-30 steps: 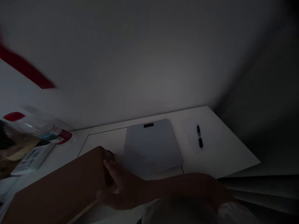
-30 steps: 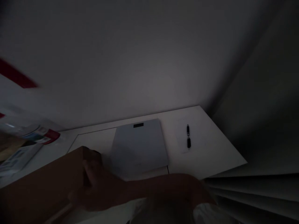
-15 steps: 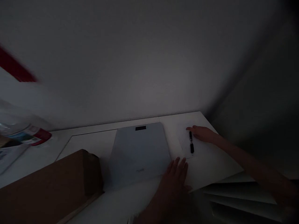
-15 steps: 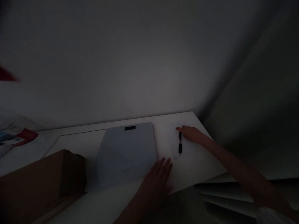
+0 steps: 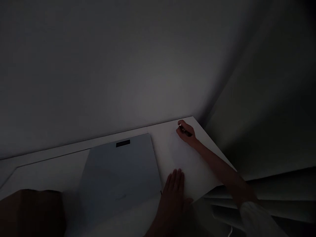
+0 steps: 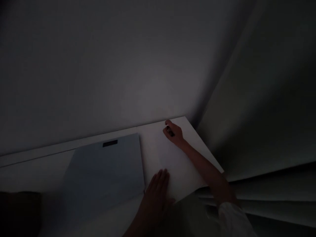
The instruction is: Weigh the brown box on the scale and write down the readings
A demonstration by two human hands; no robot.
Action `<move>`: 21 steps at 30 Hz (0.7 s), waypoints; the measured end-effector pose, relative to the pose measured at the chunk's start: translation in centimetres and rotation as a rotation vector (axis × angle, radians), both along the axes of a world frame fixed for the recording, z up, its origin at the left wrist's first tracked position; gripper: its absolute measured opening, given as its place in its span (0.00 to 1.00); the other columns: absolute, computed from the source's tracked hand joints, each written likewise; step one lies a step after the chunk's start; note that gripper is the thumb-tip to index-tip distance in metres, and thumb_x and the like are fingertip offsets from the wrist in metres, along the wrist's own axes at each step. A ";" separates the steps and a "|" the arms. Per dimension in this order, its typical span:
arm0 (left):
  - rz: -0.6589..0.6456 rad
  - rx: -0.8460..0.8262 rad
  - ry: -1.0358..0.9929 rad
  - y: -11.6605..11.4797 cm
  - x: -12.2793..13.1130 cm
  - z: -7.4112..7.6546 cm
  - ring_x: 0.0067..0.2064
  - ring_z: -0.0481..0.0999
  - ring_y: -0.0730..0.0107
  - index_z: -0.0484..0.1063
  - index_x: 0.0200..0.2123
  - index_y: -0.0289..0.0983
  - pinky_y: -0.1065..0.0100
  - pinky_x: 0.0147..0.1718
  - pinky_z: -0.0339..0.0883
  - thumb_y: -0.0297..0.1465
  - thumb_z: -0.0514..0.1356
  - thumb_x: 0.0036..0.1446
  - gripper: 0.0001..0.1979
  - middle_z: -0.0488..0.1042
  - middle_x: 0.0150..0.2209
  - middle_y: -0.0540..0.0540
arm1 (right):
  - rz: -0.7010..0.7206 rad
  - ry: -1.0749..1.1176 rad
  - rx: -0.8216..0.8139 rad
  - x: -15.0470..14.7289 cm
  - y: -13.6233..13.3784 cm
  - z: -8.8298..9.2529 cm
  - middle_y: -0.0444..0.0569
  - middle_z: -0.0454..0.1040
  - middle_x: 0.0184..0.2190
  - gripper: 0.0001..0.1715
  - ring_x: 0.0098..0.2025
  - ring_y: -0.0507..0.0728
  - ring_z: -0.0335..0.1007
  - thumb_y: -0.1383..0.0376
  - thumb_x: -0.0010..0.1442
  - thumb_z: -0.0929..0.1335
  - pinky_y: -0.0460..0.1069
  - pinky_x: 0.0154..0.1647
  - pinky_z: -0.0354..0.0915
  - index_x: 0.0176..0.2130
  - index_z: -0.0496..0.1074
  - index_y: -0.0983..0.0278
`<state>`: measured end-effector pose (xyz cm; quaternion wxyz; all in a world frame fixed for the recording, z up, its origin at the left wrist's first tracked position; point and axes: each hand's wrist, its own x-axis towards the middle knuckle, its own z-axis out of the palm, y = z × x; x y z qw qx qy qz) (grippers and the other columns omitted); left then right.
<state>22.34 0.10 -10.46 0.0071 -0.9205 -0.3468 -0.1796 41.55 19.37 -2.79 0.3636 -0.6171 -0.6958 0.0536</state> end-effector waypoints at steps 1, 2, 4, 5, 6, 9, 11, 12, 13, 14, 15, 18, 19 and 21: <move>-0.004 -0.003 0.002 0.0 0.0 0.1 0.67 0.52 0.48 0.26 0.68 0.28 0.52 0.59 0.60 0.44 0.53 0.62 0.46 0.48 0.67 0.34 | -0.011 0.076 0.021 -1.1 0.7 -0.2 0.44 0.69 0.26 0.13 0.28 0.51 0.65 0.59 0.63 0.57 0.46 0.29 0.57 0.38 0.66 0.62; -0.006 -0.006 0.002 0.1 0.0 0.0 0.67 0.52 0.49 0.26 0.68 0.28 0.53 0.59 0.60 0.45 0.53 0.63 0.46 0.48 0.67 0.35 | -0.010 0.145 0.030 -2.2 1.3 -0.5 0.44 0.68 0.25 0.16 0.27 0.51 0.64 0.58 0.65 0.55 0.46 0.28 0.58 0.36 0.66 0.62; 0.000 -0.010 0.006 0.1 0.0 -0.1 0.67 0.52 0.48 0.25 0.68 0.29 0.52 0.59 0.61 0.46 0.52 0.62 0.47 0.49 0.67 0.35 | 0.001 0.261 0.019 -3.9 2.4 -1.3 0.42 0.66 0.23 0.20 0.25 0.51 0.63 0.57 0.66 0.53 0.46 0.25 0.58 0.31 0.64 0.62; -0.003 -0.014 0.011 0.1 0.0 -0.3 0.66 0.53 0.48 0.25 0.68 0.28 0.52 0.59 0.61 0.46 0.53 0.62 0.48 0.49 0.67 0.35 | 0.005 0.308 0.006 -4.6 2.8 -1.8 0.41 0.64 0.21 0.21 0.23 0.50 0.62 0.56 0.67 0.54 0.45 0.24 0.58 0.29 0.64 0.63; -0.008 -0.019 0.018 0.1 0.0 -0.5 0.66 0.53 0.47 0.25 0.68 0.28 0.52 0.59 0.62 0.46 0.55 0.61 0.49 0.48 0.67 0.34 | 0.008 0.348 -0.011 -5.0 3.1 -2.3 0.40 0.63 0.20 0.22 0.22 0.49 0.61 0.55 0.67 0.56 0.45 0.23 0.58 0.28 0.64 0.63; -0.002 -0.038 0.024 -0.1 0.1 -1.0 0.67 0.51 0.47 0.28 0.68 0.28 0.51 0.59 0.62 0.46 0.60 0.57 0.53 0.47 0.67 0.34 | 0.006 0.424 -0.052 -5.3 3.5 -3.8 0.38 0.64 0.21 0.21 0.21 0.47 0.60 0.54 0.66 0.63 0.45 0.24 0.61 0.28 0.66 0.65; 0.013 -0.060 0.022 -0.2 0.2 -1.2 0.67 0.49 0.47 0.28 0.69 0.29 0.50 0.60 0.61 0.45 0.61 0.55 0.54 0.46 0.67 0.34 | -0.007 0.441 -0.068 -5.1 3.6 -4.5 0.38 0.65 0.22 0.20 0.23 0.48 0.62 0.54 0.64 0.66 0.45 0.26 0.63 0.28 0.67 0.66; 0.014 -0.073 0.023 -0.2 0.3 -1.3 0.68 0.48 0.47 0.28 0.68 0.29 0.50 0.60 0.61 0.45 0.62 0.55 0.54 0.45 0.67 0.34 | -0.017 0.443 -0.075 -5.0 3.6 -4.8 0.39 0.65 0.22 0.20 0.23 0.48 0.62 0.54 0.64 0.67 0.46 0.27 0.63 0.28 0.67 0.66; 0.011 -0.085 0.027 -0.1 0.4 -1.3 0.67 0.49 0.47 0.27 0.68 0.29 0.49 0.60 0.62 0.44 0.62 0.54 0.55 0.45 0.67 0.34 | -0.029 0.444 -0.083 -4.8 3.6 -4.9 0.39 0.65 0.22 0.20 0.24 0.48 0.63 0.54 0.63 0.67 0.46 0.27 0.63 0.28 0.67 0.66; 0.005 -0.092 0.031 -0.1 0.4 -1.3 0.67 0.50 0.46 0.25 0.68 0.30 0.49 0.59 0.63 0.44 0.62 0.54 0.56 0.45 0.67 0.34 | -0.038 0.443 -0.092 -4.7 3.6 -5.1 0.39 0.66 0.23 0.19 0.24 0.48 0.63 0.55 0.63 0.68 0.46 0.27 0.63 0.28 0.67 0.66; 0.001 -0.100 0.037 0.0 0.4 -1.2 0.67 0.51 0.46 0.23 0.68 0.30 0.49 0.58 0.64 0.44 0.62 0.54 0.56 0.45 0.67 0.34 | -0.045 0.443 -0.101 -4.6 3.7 -5.2 0.39 0.66 0.23 0.19 0.24 0.48 0.63 0.55 0.63 0.68 0.46 0.27 0.64 0.28 0.67 0.66; -0.017 -0.131 0.050 0.2 0.2 -0.9 0.66 0.53 0.44 0.20 0.67 0.30 0.48 0.57 0.65 0.44 0.62 0.55 0.57 0.45 0.66 0.34 | -0.052 0.439 -0.126 -4.6 3.8 -5.5 0.39 0.67 0.24 0.18 0.25 0.48 0.64 0.56 0.63 0.68 0.46 0.27 0.64 0.29 0.68 0.67; -0.030 -0.151 0.053 0.2 0.1 -0.8 0.66 0.52 0.44 0.20 0.67 0.30 0.48 0.57 0.65 0.44 0.61 0.56 0.56 0.45 0.66 0.34 | -0.052 0.437 -0.131 -4.6 3.9 -5.6 0.39 0.67 0.24 0.18 0.25 0.48 0.64 0.56 0.63 0.68 0.46 0.27 0.64 0.29 0.68 0.67; -0.050 -0.195 0.052 0.3 -0.1 -0.7 0.67 0.49 0.44 0.22 0.67 0.31 0.48 0.59 0.63 0.43 0.59 0.58 0.52 0.41 0.67 0.35 | -0.052 0.435 -0.137 -4.6 3.9 -5.8 0.39 0.66 0.24 0.18 0.25 0.48 0.63 0.56 0.62 0.68 0.45 0.27 0.63 0.28 0.67 0.67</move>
